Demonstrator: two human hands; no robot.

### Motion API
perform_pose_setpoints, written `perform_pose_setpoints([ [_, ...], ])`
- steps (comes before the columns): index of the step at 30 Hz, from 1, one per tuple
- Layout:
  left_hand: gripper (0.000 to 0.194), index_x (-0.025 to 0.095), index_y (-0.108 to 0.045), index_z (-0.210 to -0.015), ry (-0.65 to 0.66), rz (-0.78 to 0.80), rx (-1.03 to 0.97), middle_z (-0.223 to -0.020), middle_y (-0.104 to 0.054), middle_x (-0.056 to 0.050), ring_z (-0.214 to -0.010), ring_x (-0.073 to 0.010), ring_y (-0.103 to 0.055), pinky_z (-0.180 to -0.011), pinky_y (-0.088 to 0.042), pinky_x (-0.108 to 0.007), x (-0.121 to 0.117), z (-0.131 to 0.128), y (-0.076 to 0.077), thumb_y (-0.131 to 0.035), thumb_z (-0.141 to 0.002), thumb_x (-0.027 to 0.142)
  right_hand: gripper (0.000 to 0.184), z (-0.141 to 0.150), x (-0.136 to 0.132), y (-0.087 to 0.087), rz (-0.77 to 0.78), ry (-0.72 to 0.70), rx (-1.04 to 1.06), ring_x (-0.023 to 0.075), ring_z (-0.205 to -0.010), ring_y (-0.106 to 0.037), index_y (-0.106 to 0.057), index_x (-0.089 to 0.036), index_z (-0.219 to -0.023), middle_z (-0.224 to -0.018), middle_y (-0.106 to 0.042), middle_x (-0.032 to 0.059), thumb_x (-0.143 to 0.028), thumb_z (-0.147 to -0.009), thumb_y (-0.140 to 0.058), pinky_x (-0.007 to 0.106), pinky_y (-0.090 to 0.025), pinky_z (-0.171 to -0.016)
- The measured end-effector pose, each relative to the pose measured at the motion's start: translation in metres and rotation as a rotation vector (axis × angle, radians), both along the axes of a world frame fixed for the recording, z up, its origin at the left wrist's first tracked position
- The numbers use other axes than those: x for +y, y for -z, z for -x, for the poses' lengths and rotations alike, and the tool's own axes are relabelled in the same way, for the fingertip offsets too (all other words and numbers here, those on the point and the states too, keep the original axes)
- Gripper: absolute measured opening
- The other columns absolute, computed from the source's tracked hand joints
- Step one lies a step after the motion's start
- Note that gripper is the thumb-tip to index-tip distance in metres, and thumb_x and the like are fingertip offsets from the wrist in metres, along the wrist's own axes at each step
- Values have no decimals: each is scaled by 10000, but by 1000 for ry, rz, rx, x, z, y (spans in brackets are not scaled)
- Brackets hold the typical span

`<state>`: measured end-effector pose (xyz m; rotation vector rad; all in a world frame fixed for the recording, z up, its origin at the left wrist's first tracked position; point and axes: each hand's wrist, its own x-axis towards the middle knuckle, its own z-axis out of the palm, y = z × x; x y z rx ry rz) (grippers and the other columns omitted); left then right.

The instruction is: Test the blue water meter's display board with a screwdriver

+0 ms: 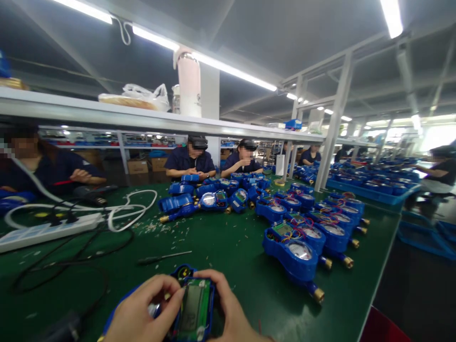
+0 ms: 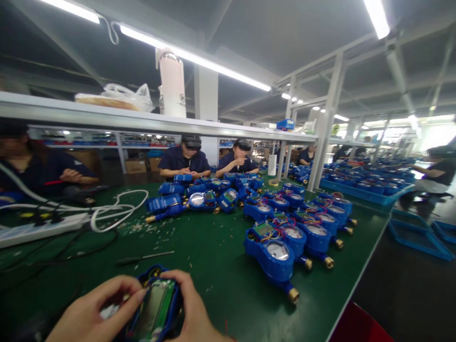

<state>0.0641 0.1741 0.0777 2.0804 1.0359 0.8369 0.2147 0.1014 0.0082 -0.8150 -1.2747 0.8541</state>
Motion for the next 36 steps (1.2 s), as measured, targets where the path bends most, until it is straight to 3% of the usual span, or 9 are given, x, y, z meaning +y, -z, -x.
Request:
perform_pose_setpoints([
  [3,209,204,-607,-573,-33,55,-36,-570,-619,-8,-570,-186,-580,-560,-443,-261,-9,-2,-17,-575,-659,391,743,2,-15,-10,53,6,6,207,-1082,-587,-430,-256,-1311,-1219,-578,40,-122,-644,-729,301,-469,-942],
  [5,201,193,-605,-593,-44,71,-55,-587,-615,-12,-580,-182,-568,-569,-430,-266,-9,-2,-22,-566,-668,375,750,-1,-18,-9,81,1,9,203,-1151,-546,-428,-267,-1325,-1284,-534,39,-60,-659,-706,292,-435,-993],
  [10,198,182,-621,-699,-112,55,-61,-688,-639,-18,-657,-174,-576,-629,-427,-266,-3,9,-24,-538,-755,353,734,-6,-17,3,114,-29,22,239,-1181,-532,-388,-280,-1360,-1327,-493,61,-160,-728,-742,327,-467,-983],
  [17,214,173,-695,-834,-44,7,-69,-890,-728,-52,-860,-192,-649,-793,-464,-288,-1,10,-13,-483,-820,161,719,-8,-17,5,97,-11,-20,238,-1177,-539,-379,-298,-1372,-1327,-484,68,-212,-760,-745,329,-497,-971],
  [20,223,180,-705,-855,-27,-46,-52,-928,-737,-57,-903,-205,-653,-843,-452,-310,-1,6,-7,-485,-845,155,714,-8,-16,6,90,0,-34,242,-1192,-531,-388,-294,-1367,-1333,-481,74,-212,-758,-751,338,-496,-981],
  [26,214,211,-623,-806,71,-93,6,-847,-675,-23,-818,-190,-620,-778,-434,-296,0,4,-7,-431,-888,167,707,-9,-17,5,82,4,-52,221,-1180,-539,-397,-310,-1358,-1329,-479,57,-178,-752,-736,308,-491,-979],
  [31,163,246,-503,-948,98,-48,9,-740,-596,34,-705,-160,-592,-694,-415,-264,0,5,-8,-398,-882,139,709,-8,-19,2,117,-32,-22,238,-1174,-542,-391,-306,-1359,-1320,-487,59,-180,-754,-738,348,-488,-986],
  [36,133,233,-516,-955,97,-26,-17,-825,-626,13,-786,-166,-603,-738,-424,-273,2,6,-7,-423,-870,189,725,-8,-19,2,112,-46,-3,249,-1194,-521,-389,-302,-1364,-1327,-481,61,-168,-743,-737,362,-465,-1002],
])
